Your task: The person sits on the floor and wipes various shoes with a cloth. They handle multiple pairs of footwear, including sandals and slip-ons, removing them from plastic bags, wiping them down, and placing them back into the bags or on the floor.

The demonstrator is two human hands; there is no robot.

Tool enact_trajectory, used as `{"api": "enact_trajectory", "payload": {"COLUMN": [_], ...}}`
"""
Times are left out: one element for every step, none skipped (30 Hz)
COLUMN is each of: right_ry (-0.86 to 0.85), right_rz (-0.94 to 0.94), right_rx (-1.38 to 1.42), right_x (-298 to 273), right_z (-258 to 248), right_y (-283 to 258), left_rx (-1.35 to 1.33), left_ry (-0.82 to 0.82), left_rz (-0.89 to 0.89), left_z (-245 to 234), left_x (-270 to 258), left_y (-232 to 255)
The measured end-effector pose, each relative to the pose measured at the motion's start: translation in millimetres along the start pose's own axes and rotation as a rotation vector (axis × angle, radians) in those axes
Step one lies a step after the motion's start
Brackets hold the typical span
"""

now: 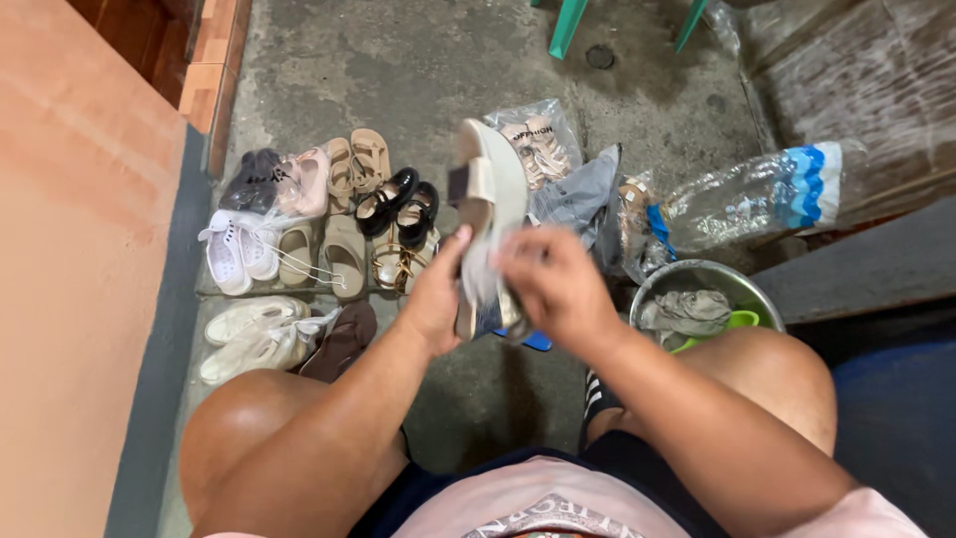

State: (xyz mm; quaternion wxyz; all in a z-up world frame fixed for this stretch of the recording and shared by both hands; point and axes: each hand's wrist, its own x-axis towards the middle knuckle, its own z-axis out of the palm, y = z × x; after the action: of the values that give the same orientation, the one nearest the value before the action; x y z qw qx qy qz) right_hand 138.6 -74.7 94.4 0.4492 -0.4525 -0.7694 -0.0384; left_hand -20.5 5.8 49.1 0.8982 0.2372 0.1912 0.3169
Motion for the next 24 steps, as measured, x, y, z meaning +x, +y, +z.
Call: {"api": "enact_trajectory", "payload": {"right_ry": [0.066,0.132,0.195,0.147,0.102,0.055,0.025,-0.005,-0.035,0.067,0.17,0.274,0.322,0.368,0.415,0.366,0.318,0.27,0.217,0.164,0.109,0.092,0.073,0.054], "right_rz": [0.058,0.116,0.167,0.184,0.192,0.201,0.181,0.161,0.142,0.14,0.137,0.132,0.196,0.261,0.32,0.311,0.3,0.287,0.324,0.359,0.403,0.393,0.389,0.385], "right_rx": [0.017,0.033,0.053,0.078,0.103,0.128,0.151,0.173,0.195,0.132,0.065,0.0,0.064,0.13,0.203,0.253,0.299,0.344,0.364,0.383,0.404,0.374,0.34,0.305], "right_x": [3,5,7,3,-2,-4,-4,-3,-2,3,11,17,20,22,25,25,23,20,18,15,12,13,13,14], "right_z": [2,5,5,6,8,10,8,2,-2,-1,0,2,1,-3,-4,-7,-12,-17,-20,-23,-23,-21,-22,-21], "right_y": [3,6,8,4,-3,-7,-5,-1,2,7,15,22,28,36,45,54,62,68,74,77,78,77,75,72], "left_rx": [0.034,0.068,0.031,-0.005,-0.039,0.009,0.059,0.109,0.12,0.13,0.141,0.219,0.298,0.376,0.468,0.561,0.656,0.914,1.174,1.432,1.505,1.577,1.642,1.722], "left_ry": [0.032,0.064,0.081,0.098,0.112,0.075,0.037,0.0,0.022,0.044,0.063,0.085,0.107,0.131,0.116,0.103,0.089,0.091,0.093,0.096,0.142,0.19,0.235,0.294], "left_rz": [0.01,0.021,0.016,0.011,0.013,0.032,0.052,0.072,0.059,0.047,0.035,0.012,-0.012,-0.035,-0.028,-0.022,-0.015,0.116,0.257,0.402,0.4,0.399,0.393,0.409], "left_z": [-1,-1,-3,-5,-7,-9,-11,-12,-8,-2,2,3,3,4,2,-1,-3,-8,-12,-12,-9,-5,2,9], "left_x": [2,3,6,9,11,10,7,5,5,6,6,5,3,3,2,0,0,-3,-6,-6,-9,-15,-18,-18], "left_y": [-5,-8,-6,-1,6,11,15,17,14,8,4,3,2,-1,-3,-7,-9,-7,1,11,19,26,30,33]}}
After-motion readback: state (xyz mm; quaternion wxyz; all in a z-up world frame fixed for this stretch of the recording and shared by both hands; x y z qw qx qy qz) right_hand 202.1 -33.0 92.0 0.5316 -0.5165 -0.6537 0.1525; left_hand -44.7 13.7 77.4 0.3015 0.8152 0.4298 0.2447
